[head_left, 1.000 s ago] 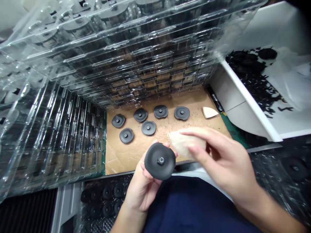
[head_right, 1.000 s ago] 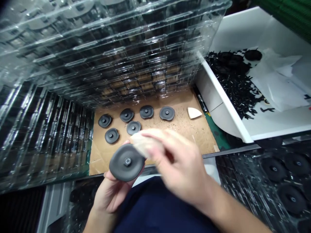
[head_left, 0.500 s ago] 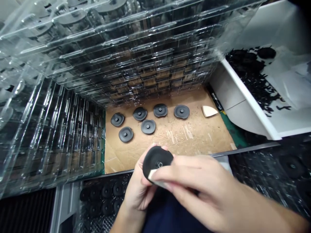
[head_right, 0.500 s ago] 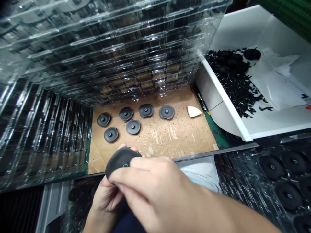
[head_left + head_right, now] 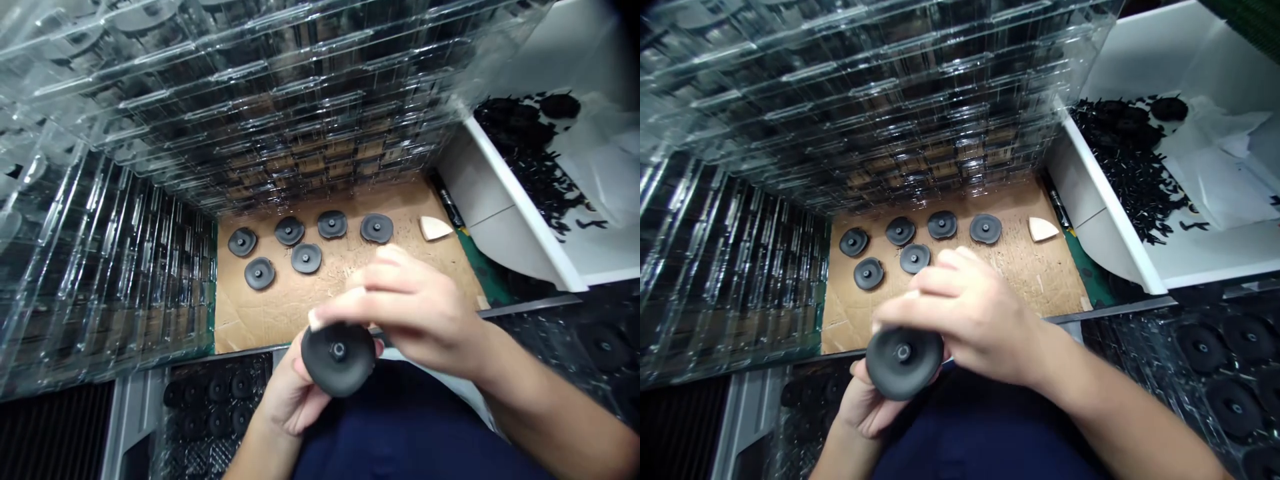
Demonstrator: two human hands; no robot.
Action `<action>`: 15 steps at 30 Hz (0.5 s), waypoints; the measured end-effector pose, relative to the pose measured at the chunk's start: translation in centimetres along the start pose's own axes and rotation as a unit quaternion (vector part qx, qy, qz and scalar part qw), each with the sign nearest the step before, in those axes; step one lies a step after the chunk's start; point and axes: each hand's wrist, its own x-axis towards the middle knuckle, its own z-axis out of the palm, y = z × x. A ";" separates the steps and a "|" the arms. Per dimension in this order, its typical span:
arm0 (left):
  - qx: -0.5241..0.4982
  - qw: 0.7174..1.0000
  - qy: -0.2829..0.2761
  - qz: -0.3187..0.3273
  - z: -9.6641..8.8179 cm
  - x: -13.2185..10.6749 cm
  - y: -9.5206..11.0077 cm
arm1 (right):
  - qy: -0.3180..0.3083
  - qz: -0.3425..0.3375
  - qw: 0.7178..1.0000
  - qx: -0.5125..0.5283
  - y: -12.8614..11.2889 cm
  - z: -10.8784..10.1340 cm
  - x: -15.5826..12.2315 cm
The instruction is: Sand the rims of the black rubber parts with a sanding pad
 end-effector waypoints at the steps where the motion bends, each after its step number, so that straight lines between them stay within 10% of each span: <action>1: -0.018 1.000 -0.011 -0.007 0.0 0.0 0.1 | 0.032 0.045 0.998 -0.004 0.5 0.4 -0.5; 5: -0.065 0.997 -0.044 -0.024 -0.2 -0.1 0.5 | 0.063 0.235 0.970 -0.002 2.5 3.5 -4.7; 9: -0.063 0.997 -0.043 -0.021 -0.4 0.0 0.7 | -0.008 0.265 0.964 -0.001 4.5 6.6 -8.3; 15: -0.049 0.997 -0.052 -0.020 -0.1 0.2 0.0 | 0.091 0.279 0.955 -0.033 1.2 2.2 -5.1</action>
